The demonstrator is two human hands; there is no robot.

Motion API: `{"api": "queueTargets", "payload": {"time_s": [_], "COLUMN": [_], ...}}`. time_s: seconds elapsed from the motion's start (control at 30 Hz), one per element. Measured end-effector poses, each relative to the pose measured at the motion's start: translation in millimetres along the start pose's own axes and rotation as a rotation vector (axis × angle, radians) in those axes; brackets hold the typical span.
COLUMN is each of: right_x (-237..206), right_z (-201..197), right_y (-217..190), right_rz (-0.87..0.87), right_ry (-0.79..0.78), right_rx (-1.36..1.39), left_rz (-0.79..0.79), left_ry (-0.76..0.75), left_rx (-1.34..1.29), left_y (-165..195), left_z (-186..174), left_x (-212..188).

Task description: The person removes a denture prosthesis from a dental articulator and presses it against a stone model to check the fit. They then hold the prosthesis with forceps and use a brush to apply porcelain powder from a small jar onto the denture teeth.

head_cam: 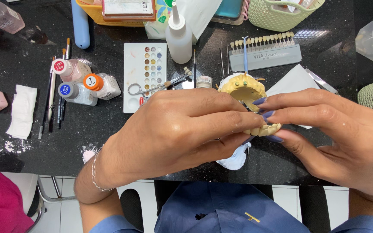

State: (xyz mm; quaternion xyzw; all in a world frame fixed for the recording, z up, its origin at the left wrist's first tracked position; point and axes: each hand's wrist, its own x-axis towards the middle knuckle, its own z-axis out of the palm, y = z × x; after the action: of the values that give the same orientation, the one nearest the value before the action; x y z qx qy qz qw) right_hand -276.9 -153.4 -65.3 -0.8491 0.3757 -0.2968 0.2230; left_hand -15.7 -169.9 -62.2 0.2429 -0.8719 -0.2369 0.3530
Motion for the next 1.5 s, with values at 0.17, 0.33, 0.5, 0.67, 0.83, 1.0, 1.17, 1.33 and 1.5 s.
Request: {"api": "queueTargets", "payload": {"time_s": [0.17, 0.33, 0.5, 0.67, 0.83, 1.0, 1.17, 1.33, 1.5], "right_x": [2.5, 10.4, 14.0, 13.5, 5.8, -3.9, -14.1, -15.3, -9.3], "right_z": [-7.5, -5.3, -2.7, -7.5, -17.0, -25.3, -24.6, -24.3, -23.3], "right_y": [1.8, 1.0, -7.8, 3.5, 16.8, 18.1, 11.7, 4.9, -0.3], "right_rz": [0.008, -0.003, 0.049, 0.037, 0.056, 0.016, 0.023, 0.011, 0.043], "right_ry": [-0.004, -0.011, 0.016, -0.044, -0.126, -0.194, -0.219, -0.214, -0.114], "right_rx": [0.005, 0.016, 0.006, 0.041, 0.058, 0.072, 0.038, 0.009, -0.028], "left_rz": [0.02, 0.035, 0.009, 0.014, -0.014, -0.02, -0.034, -0.029, -0.053], "left_ry": [-0.011, -0.022, -0.061, -0.061, -0.052, -0.069, -0.097, -0.098, -0.109], "left_rx": [-0.022, -0.035, -0.068, -0.046, -0.072, -0.15, -0.177, -0.167, -0.124], "left_y": [-0.1, -5.7, -4.7, -5.2, 3.3, 12.0, 20.7, 27.0, 24.5], "left_z": [-5.6, -11.2, -15.1, -17.5, -3.8, 1.1, -1.8, -3.6, -5.4], "left_x": [8.0, 7.3, 4.9, 8.2, 12.8, 14.6, 8.0, 3.3, 10.0]}}
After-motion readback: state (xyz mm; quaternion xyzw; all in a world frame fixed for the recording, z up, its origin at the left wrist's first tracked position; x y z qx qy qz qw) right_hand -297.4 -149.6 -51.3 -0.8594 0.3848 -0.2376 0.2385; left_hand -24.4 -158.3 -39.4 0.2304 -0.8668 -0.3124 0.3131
